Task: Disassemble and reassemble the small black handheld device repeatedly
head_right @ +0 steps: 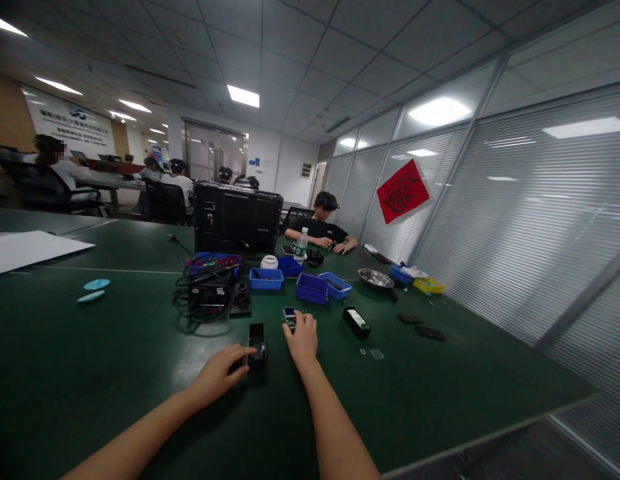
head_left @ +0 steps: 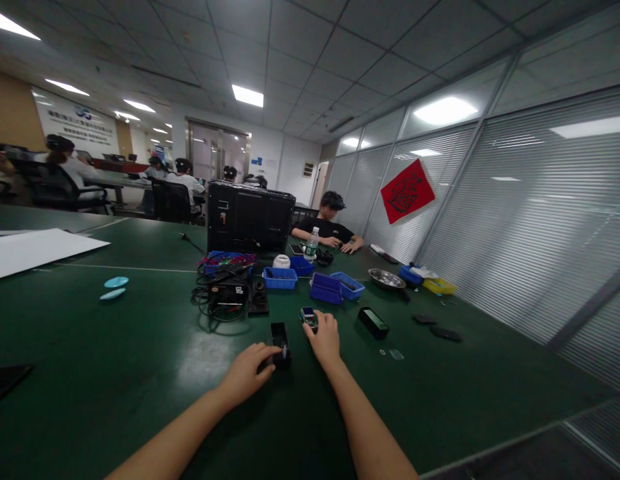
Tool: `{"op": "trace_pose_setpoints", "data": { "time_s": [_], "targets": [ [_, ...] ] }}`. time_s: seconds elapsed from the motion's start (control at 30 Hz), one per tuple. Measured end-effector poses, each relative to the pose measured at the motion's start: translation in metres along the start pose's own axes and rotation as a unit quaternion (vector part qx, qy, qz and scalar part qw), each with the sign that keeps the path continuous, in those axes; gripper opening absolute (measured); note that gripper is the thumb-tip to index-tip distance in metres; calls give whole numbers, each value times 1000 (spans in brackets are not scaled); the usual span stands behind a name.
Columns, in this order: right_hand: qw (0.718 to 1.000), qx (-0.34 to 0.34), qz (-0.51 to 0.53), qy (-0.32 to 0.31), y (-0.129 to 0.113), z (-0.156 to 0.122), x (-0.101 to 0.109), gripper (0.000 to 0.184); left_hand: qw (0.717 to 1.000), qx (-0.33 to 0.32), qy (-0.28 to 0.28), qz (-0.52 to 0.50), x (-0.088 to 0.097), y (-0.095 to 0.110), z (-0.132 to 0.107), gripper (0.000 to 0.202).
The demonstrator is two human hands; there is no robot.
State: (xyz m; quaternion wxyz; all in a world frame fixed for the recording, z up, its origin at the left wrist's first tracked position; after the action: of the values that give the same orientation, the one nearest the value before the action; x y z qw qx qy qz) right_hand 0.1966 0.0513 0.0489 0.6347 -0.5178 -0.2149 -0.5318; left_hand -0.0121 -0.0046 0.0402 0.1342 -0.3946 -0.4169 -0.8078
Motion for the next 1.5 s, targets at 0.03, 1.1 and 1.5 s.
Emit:
{"op": "trace_pose_setpoints", "data": {
  "time_s": [0.03, 1.1, 1.5],
  "targets": [
    [1000, -5, -2, -19, 3, 2, -4, 42, 1000, 1, 2, -5, 0, -1, 0, 34],
    [985, -97, 58, -128, 23, 16, -12, 38, 1000, -7, 12, -22, -3, -6, -1, 36],
    [994, -102, -16, -25, 30, 21, 1, 42, 1000, -6, 6, -16, -4, -9, -3, 35]
  ]
}}
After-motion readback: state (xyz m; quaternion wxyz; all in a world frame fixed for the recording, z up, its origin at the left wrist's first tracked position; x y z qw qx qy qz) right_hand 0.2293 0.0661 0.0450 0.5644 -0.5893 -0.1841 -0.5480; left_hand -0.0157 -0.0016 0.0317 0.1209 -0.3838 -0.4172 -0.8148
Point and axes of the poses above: each hand's wrist, its own z-axis towards the middle knuckle, its own x-axis out of the back of the hand, y = z × x, the point moved 2 cm from there along z, towards the middle knuckle, and after that the axes turned 8 degrees about -x, right-handed, at the moved point
